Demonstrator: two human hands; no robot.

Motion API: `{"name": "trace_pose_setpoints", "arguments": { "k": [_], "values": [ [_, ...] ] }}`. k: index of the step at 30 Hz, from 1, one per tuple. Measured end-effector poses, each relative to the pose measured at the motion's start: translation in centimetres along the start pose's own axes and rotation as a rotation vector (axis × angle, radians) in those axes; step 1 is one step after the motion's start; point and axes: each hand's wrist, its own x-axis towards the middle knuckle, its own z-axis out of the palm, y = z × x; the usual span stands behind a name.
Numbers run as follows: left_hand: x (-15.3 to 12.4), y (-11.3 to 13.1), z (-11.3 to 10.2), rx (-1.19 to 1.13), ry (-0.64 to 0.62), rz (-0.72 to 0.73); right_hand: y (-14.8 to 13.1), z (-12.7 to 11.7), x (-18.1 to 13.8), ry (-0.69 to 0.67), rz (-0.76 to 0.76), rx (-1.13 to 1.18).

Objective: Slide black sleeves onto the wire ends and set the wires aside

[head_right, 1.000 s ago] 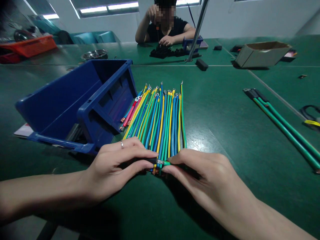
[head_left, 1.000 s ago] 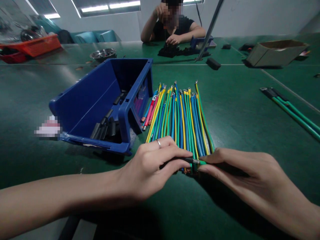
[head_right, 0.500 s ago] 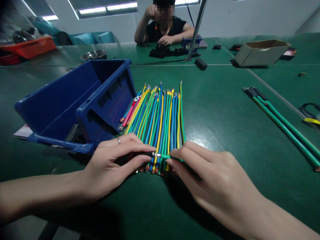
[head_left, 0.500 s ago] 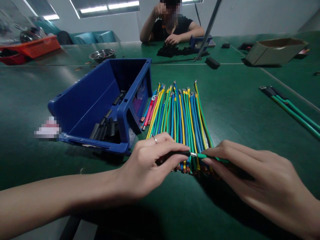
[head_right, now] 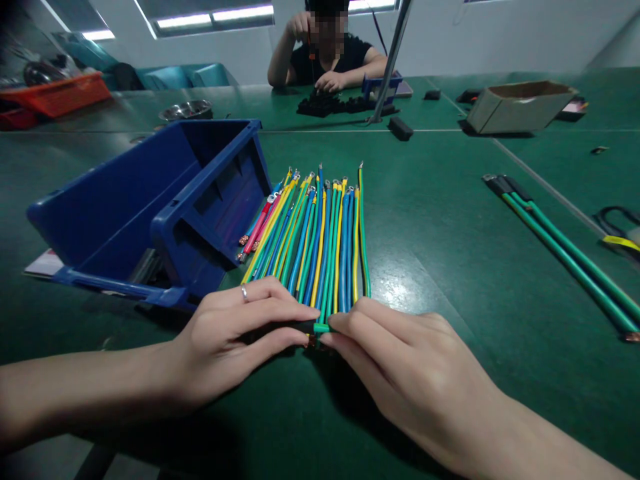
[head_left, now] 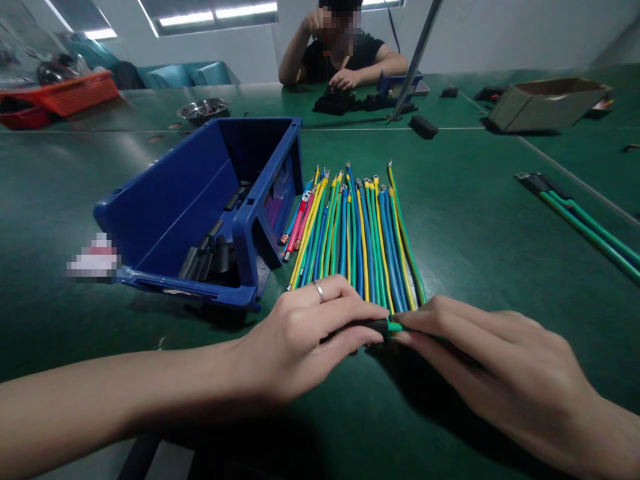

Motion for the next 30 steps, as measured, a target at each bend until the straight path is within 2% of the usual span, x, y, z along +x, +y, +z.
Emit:
{"name": "trace_pose_setpoints", "arguments": {
  "k": [7, 12, 14, 30],
  "values": [
    [0.7, 0.3, -0.6, -0.018, 0.011, -0.084, 0.4, -0.5, 0.2, 0.044, 0.027, -0.037],
    [0.1, 0.3, -0.3, -0.077, 0.072, -0.357, 0.9, -0.8, 0.2, 0.080, 0.037, -0.126],
    [-0.1, 0.3, -0.1, -0.127, 0.098, -0.407, 1.0, -0.8, 0.2, 0.084, 0.041, -0.138],
    [0.5, 0.5, -0.5, -0.086, 0.040, -0.342, 1.2, -1.2, -0.1, 0.027, 0.043, -0.051]
  ]
}}
